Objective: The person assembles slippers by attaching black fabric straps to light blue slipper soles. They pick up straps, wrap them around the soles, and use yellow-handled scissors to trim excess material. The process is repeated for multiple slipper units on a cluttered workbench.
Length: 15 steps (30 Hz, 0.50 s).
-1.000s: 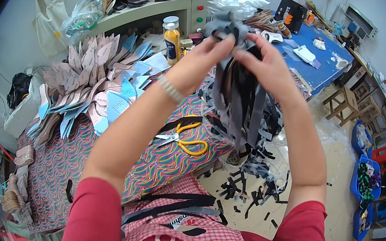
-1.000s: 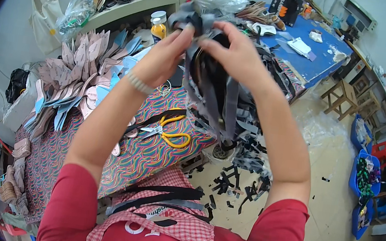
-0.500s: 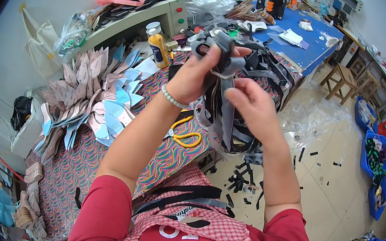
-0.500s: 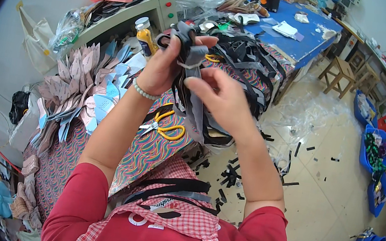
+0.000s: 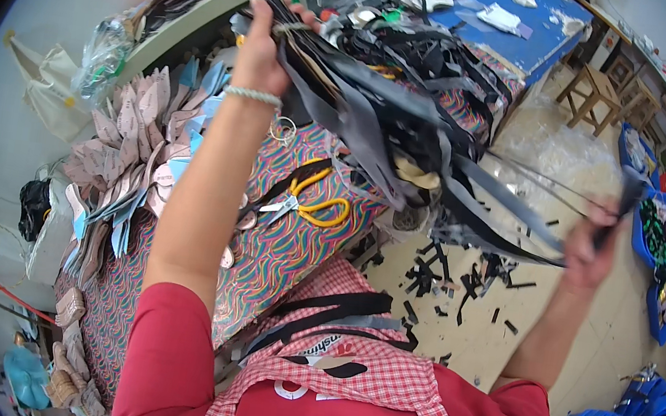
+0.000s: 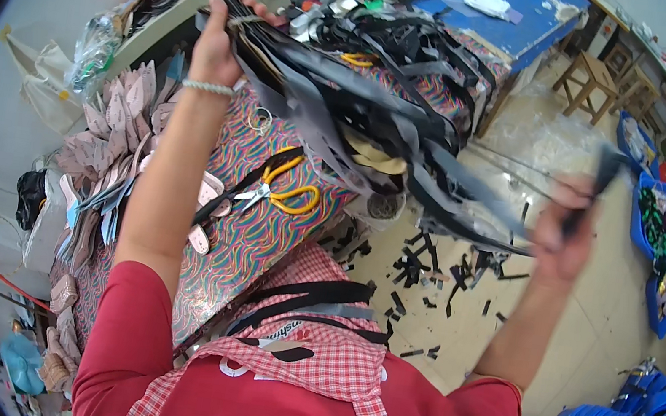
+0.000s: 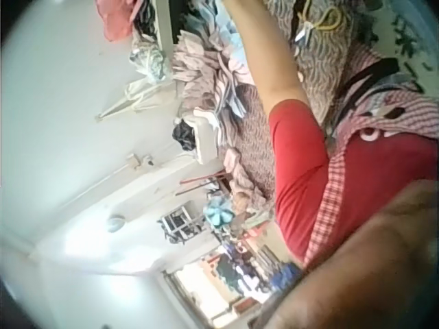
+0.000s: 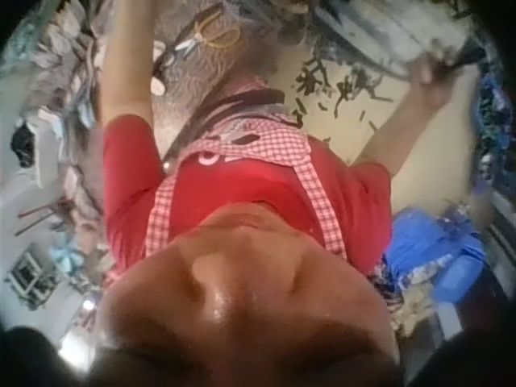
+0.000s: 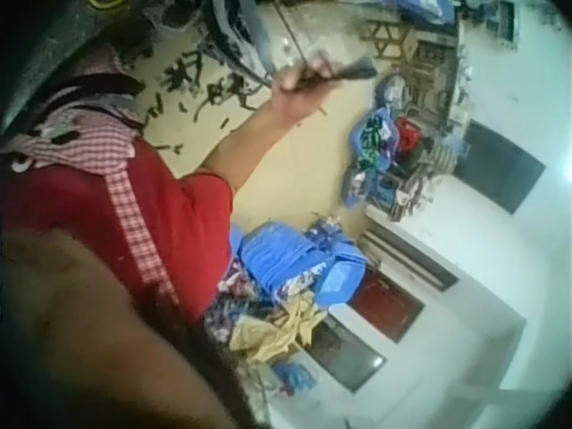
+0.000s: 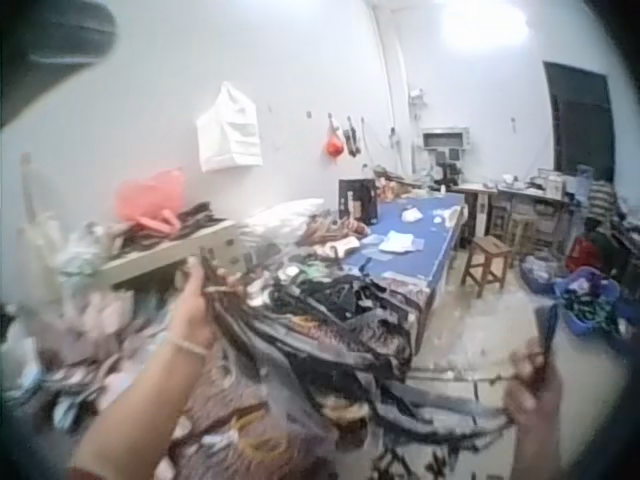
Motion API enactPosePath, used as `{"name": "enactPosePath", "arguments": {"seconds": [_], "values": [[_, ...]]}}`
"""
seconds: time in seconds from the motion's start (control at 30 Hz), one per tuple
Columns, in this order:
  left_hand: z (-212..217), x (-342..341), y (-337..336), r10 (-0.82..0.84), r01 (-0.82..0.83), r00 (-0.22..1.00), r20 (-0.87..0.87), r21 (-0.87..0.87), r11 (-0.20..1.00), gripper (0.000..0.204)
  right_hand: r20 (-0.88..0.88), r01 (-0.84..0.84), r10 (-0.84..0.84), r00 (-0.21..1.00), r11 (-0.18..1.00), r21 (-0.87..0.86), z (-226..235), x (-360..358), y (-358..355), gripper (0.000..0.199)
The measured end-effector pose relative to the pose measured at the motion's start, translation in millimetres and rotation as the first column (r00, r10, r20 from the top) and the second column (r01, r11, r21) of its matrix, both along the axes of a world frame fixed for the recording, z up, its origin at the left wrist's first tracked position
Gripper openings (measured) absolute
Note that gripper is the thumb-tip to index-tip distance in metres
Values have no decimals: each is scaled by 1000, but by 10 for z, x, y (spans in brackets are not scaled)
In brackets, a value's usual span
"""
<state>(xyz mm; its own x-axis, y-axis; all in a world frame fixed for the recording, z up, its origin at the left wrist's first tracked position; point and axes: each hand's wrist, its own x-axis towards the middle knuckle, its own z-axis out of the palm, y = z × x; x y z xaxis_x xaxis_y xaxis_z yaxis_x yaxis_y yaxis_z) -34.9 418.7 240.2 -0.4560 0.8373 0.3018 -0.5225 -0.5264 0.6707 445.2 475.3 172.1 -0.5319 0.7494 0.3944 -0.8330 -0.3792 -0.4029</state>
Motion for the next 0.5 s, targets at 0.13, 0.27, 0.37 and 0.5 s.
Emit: {"name": "enactPosePath", "arguments": {"seconds": [0.13, 0.27, 0.37, 0.5], "values": [[98, -393, 352, 250, -258, 966, -71, -133, 957, 49, 110, 494, -503, 857, 864, 95, -255, 1681, 188, 20], [69, -1153, 534, 422, -433, 901, -98, -205, 878, 47, 326, 918, -935, 138, 244, 311, -1841, 4868, -60, 10], [-552, -1428, 694, 486, -463, 874, -14, -328, 823, 52, -288, -262, 41, -957, 306, 915, -1928, 6356, -1563, 41], [-415, -1860, 297, 676, -672, 730, -106, -292, 680, 55, -163, 553, 832, -531, 486, 677, -1912, 5710, -2254, 27]]}}
